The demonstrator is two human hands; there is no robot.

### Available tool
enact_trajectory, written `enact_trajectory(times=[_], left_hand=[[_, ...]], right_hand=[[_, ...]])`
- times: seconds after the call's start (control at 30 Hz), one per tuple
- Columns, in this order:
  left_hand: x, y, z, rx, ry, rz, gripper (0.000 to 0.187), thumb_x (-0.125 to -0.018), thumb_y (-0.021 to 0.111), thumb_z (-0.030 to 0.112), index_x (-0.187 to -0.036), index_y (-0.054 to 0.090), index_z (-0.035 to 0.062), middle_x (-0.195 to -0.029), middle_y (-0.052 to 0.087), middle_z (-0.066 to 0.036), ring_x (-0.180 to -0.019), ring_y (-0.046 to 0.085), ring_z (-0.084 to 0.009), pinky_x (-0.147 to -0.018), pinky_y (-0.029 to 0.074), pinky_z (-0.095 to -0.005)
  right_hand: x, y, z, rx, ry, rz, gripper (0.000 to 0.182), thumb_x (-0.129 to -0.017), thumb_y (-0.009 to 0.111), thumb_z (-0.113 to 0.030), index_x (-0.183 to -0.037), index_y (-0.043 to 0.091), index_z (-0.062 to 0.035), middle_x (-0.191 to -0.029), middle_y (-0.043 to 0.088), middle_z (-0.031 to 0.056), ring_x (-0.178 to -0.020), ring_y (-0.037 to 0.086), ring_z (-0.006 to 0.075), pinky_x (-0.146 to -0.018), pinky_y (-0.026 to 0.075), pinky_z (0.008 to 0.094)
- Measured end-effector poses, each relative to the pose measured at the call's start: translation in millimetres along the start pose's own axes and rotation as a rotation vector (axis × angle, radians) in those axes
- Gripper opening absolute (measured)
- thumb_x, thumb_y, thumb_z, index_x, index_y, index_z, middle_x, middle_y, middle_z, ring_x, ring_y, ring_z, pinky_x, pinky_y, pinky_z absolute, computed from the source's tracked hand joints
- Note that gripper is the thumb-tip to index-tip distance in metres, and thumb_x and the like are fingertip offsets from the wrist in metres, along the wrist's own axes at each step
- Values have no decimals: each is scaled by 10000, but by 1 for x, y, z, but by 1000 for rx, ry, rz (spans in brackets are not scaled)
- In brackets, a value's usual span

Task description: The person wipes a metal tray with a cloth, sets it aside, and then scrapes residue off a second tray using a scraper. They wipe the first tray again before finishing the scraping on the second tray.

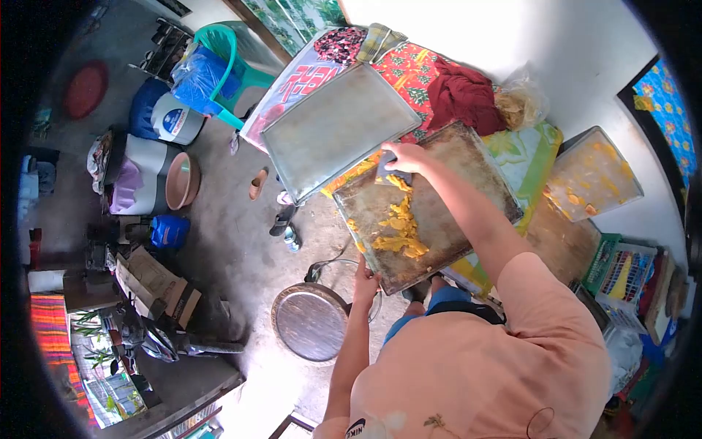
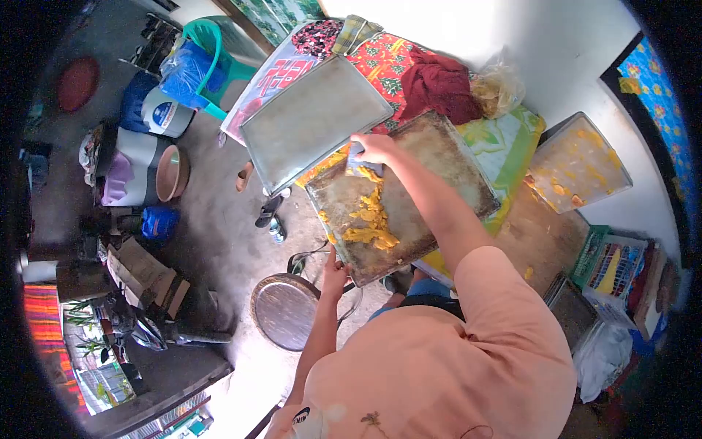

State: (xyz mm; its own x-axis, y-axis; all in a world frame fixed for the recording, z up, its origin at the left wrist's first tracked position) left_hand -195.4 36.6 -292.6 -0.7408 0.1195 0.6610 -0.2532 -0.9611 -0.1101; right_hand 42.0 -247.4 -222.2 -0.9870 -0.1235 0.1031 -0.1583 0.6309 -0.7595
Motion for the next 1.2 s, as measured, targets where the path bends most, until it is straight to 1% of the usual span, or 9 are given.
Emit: enact_trajectory(times=[0.23, 0.37, 0.5, 0.57, 0.73, 0.83, 0.97, 1.13, 1.2], left_hand=[[2, 1, 4, 15, 37, 18, 860, -794, 575, -57, -1499, 158, 205, -745, 615, -36, -582, 539, -84, -457, 449, -237], [0, -2, 0, -63, 14, 1, 853, -826, 571, -74, -1502, 121, 189, -872, 650, -67, -650, 586, -103, -497, 476, -241], [-6, -6, -12, -4, 27, 43, 695, -827, 592, -48, -1431, 279, 94, -870, 648, -75, -697, 600, -125, -520, 479, -262], [-6, -6, -12, -20, -6, 49, 641, -826, 599, -37, -1388, 315, 81, -881, 649, -82, -702, 607, -136, -523, 484, -270], [-2, -4, -10, 6, -28, 56, 587, -824, 613, -20, -1343, 349, 54, -886, 649, -85, -713, 613, -146, -522, 483, -277], [-1, -2, -8, 28, -16, 61, 552, -824, 614, -18, -1315, 369, 39, -877, 648, -82, -709, 609, -146, -517, 473, -273], [-6, -10, 1, -46, 25, 57, 489, -822, 611, -20, -1266, 411, 29, -861, 646, -78, -699, 608, -146, -516, 470, -270], [-11, -13, 3, -58, 59, 86, 357, -809, 598, -43, -1141, 492, 34, -764, 638, -66, -589, 566, -117, -475, 433, -251], [-6, -9, 0, -39, 34, 70, 350, -810, 598, -41, -1132, 492, 43, -760, 635, -65, -588, 561, -114, -477, 432, -251]], right_hand=[[-48, 56, -97, 77, -164, -249, 502, -754, 716, -338, -1194, 519, -196, -1054, 655, 97, -979, 628, 294, -816, 479, 435], [-55, 107, -134, 177, -357, -411, 607, -701, 759, -364, -1249, 511, -285, -1094, 652, 63, -1017, 619, 289, -841, 474, 421], [-26, 147, -163, 344, -599, -594, 660, -683, 772, -392, -1272, 491, -300, -1077, 656, 50, -980, 630, 278, -788, 488, 441], [-2, 166, -168, 339, -627, -774, 584, -692, 763, -341, -1224, 531, -274, -1065, 657, 58, -1050, 593, 267, -886, 406, 460], [30, 137, -189, 381, -828, -675, 569, -737, 732, -323, -1263, 522, -269, -1123, 645, -4, -1166, 499, 210, -953, 325, 434], [33, 134, -183, 339, -846, -580, 541, -734, 735, -315, -1240, 550, -271, -1103, 655, 2, -1108, 541, 222, -906, 375, 423], [2, 121, -168, 291, -581, -605, 491, -728, 737, -314, -1192, 591, -248, -1037, 674, 39, -986, 606, 257, -831, 452, 427], [-29, 79, -155, 255, -567, -262, 501, -725, 739, -299, -1197, 581, -241, -1058, 653, 71, -1019, 599, 260, -849, 435, 446], [-23, 90, -151, 300, -540, -391, 547, -710, 747, -306, -1221, 552, -278, -1104, 640, 50, -1076, 575, 264, -878, 426, 457]])
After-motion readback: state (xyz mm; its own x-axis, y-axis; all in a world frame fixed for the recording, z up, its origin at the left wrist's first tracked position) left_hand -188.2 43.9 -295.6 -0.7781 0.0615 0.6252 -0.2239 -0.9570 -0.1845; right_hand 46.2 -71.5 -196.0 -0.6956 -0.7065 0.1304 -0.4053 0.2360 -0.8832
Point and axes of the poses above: each hand's wrist, its own x-axis away from the middle knuckle, its own y-axis out of the palm, z = x × y, the point moved 8 cm from there along -x, towards the middle knuckle
